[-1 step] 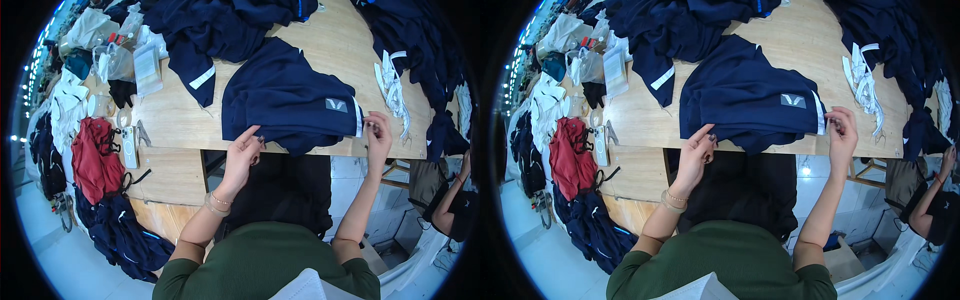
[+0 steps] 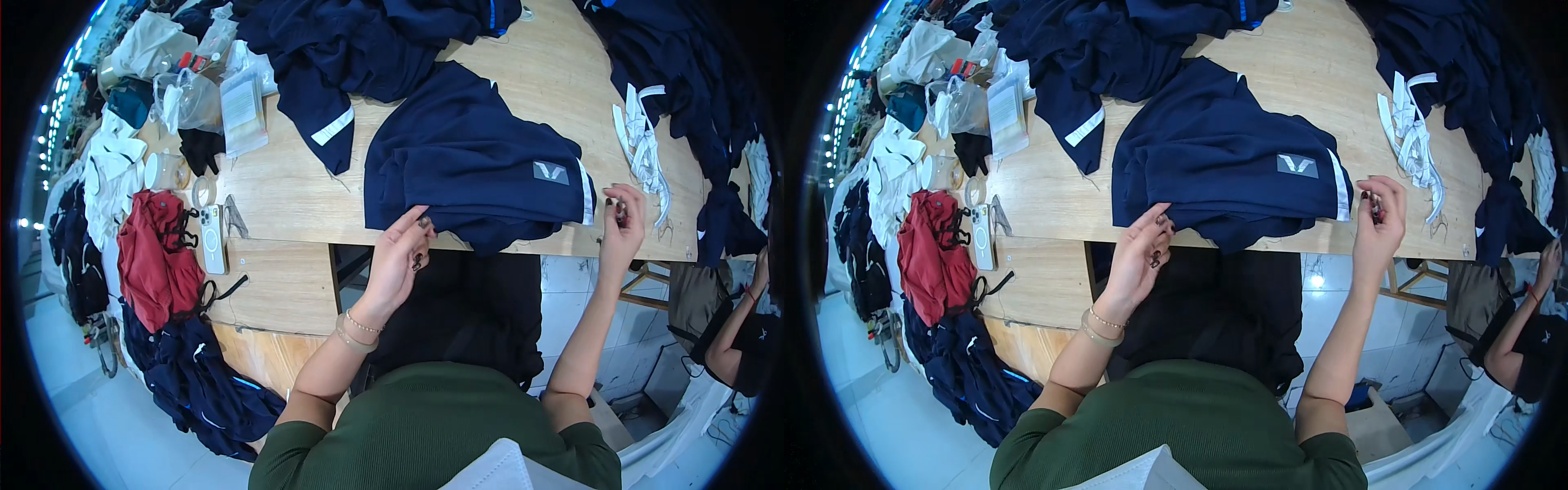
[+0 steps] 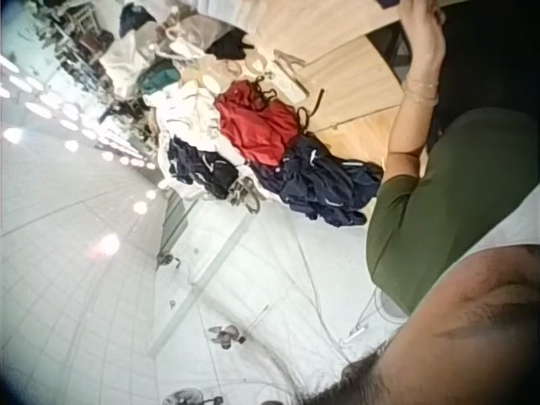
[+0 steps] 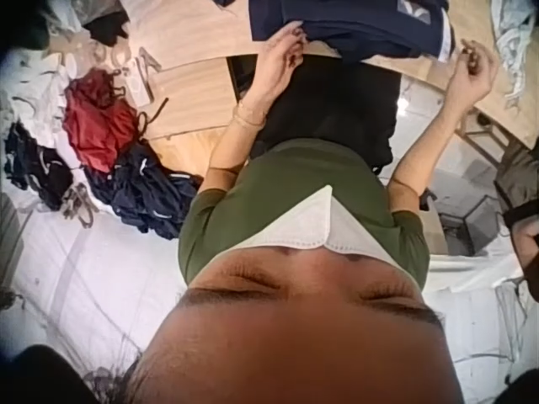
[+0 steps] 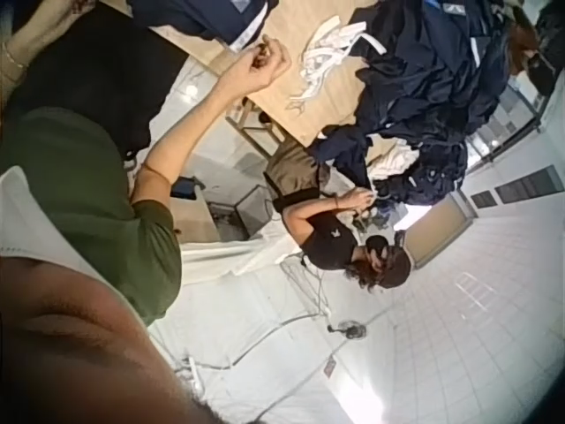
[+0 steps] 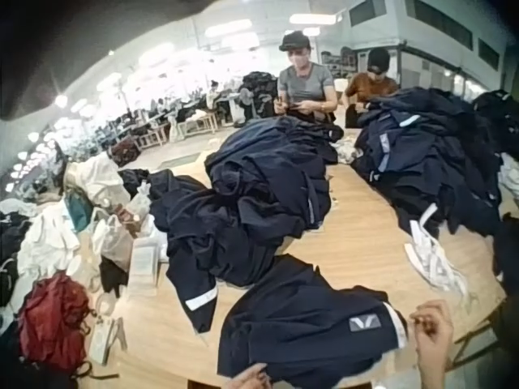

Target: Trimming loose threads from blue garments using thread nippers in a textile manufacturing setting.

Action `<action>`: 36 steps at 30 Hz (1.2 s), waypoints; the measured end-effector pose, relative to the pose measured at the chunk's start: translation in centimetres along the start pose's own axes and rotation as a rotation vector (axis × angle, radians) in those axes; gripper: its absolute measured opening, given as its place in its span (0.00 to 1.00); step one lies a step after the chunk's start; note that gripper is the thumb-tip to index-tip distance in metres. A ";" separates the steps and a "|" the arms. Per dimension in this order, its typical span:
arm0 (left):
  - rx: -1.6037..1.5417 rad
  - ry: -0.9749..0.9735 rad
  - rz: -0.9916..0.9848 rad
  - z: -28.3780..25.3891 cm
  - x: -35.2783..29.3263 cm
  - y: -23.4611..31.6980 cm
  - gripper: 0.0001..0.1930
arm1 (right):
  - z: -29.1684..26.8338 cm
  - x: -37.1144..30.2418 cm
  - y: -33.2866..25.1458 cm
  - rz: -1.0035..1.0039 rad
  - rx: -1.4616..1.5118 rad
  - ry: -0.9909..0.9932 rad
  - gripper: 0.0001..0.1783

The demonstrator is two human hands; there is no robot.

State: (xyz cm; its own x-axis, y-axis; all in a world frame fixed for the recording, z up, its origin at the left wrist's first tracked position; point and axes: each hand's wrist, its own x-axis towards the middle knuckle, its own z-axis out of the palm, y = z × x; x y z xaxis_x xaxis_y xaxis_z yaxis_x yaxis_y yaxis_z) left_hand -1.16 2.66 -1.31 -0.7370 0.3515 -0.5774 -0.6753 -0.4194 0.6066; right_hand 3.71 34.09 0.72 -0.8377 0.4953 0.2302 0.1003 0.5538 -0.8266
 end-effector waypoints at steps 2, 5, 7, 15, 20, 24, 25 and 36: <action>-0.230 0.015 -0.093 -0.2 0.5 -0.2 0.11 | 1.5 -0.6 -3.3 -0.067 -0.043 0.179 0.13; -0.522 -0.031 -0.193 0.0 1.5 -0.1 0.10 | 4.8 -1.8 -7.0 -0.211 -0.001 -0.093 0.11; -0.568 -0.029 -0.172 -0.1 2.1 -0.2 0.10 | 6.7 -2.5 -8.1 -0.205 0.128 -0.271 0.12; -0.539 -0.026 0.036 3.1 -0.6 1.5 0.03 | 8.0 -3.8 -8.9 0.031 0.490 -0.323 0.14; -0.606 -0.128 0.068 3.1 -0.5 1.4 0.03 | 7.9 -3.5 -10.4 0.045 0.458 -0.248 0.14; -0.611 -0.147 0.134 4.4 -0.8 2.0 0.05 | 7.6 -3.3 -10.5 -0.142 0.198 -0.161 0.15; -0.622 -0.130 0.117 4.6 -0.8 2.1 0.06 | 7.6 -3.3 -10.9 -0.166 0.161 -0.124 0.15; -0.540 -0.211 0.171 5.5 -1.5 2.3 0.10 | 8.2 -3.0 -11.1 -0.442 0.097 0.005 0.14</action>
State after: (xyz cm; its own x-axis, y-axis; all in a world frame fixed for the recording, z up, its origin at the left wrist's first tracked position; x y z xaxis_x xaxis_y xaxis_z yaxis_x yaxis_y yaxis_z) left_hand -1.75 5.71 3.98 -0.8607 0.3769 -0.3423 -0.4776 -0.8306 0.2863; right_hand 0.72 20.93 5.00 -0.7861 0.2291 0.5740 -0.3173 0.6473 -0.6930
